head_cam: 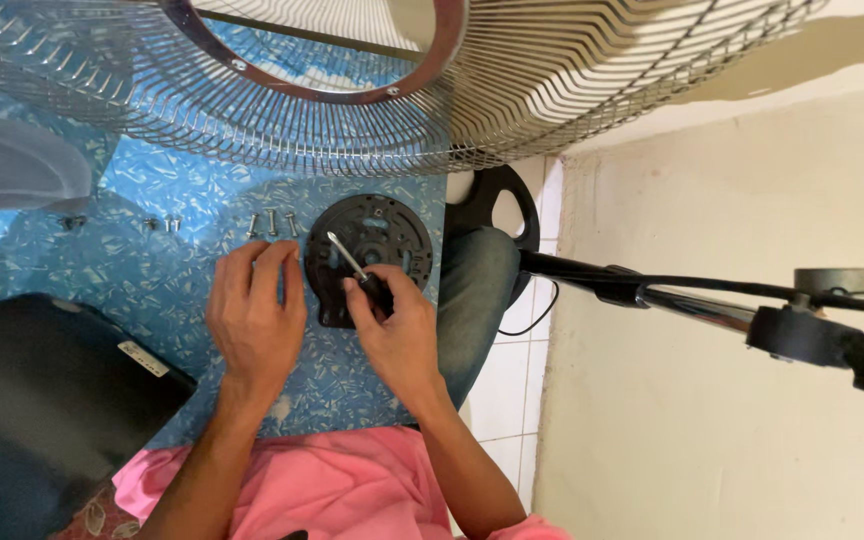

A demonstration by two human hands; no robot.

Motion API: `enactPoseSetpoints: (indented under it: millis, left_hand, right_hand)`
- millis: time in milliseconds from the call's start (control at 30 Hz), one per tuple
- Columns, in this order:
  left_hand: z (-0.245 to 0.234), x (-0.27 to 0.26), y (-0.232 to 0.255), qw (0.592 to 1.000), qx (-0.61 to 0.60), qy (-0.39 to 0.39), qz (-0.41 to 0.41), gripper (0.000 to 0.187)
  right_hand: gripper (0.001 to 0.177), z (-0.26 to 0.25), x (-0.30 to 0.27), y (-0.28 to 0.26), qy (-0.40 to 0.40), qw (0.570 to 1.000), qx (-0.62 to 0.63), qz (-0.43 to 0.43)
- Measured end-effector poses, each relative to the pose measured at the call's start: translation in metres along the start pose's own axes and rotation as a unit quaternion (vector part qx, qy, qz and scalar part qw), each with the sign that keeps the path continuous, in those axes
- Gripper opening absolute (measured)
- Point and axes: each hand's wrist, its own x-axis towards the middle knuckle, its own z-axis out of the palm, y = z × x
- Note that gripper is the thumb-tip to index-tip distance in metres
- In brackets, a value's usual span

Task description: The person disassembles an electric fan motor by removing screws and detaching the motor housing. They use a screwdriver to loosen screws, remove the housing, and place the parts on a nearby table.

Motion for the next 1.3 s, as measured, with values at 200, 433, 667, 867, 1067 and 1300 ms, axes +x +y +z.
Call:
enactPoseSetpoints:
  millis: [200, 433, 667, 867, 1067, 1300]
  left_hand:
    - [-0.023, -0.001, 0.030, 0.997, -0.048, 0.010, 0.051, 0.015]
    - [-0.047, -0.001, 0.093, 0.983, -0.145, 0.003, 0.116, 0.016]
    - [-0.054, -0.004, 0.168, 0.952, -0.227, -0.041, 0.204, 0.020]
    - [-0.049, 0.005, 0.228, 0.917, -0.282, -0.080, 0.272, 0.022]
    - [-0.045, 0.020, 0.285, 0.883, -0.332, -0.096, 0.317, 0.024]
    - [-0.038, 0.039, 0.335, 0.886, -0.330, -0.103, 0.308, 0.033]
  right_hand:
    - [0.017, -0.031, -0.023, -0.004, 0.047, 0.997, 0.035, 0.042]
    - [0.015, -0.092, -0.061, -0.014, 0.153, 0.984, 0.087, 0.031]
    - [0.017, -0.163, -0.100, -0.007, 0.283, 0.958, 0.050, 0.001]
    - [0.040, -0.219, -0.122, 0.007, 0.410, 0.906, 0.089, -0.058]
    - [0.039, -0.281, -0.115, 0.004, 0.518, 0.822, 0.196, -0.134]
    - [0.025, -0.338, -0.071, -0.006, 0.521, 0.813, 0.214, -0.146]
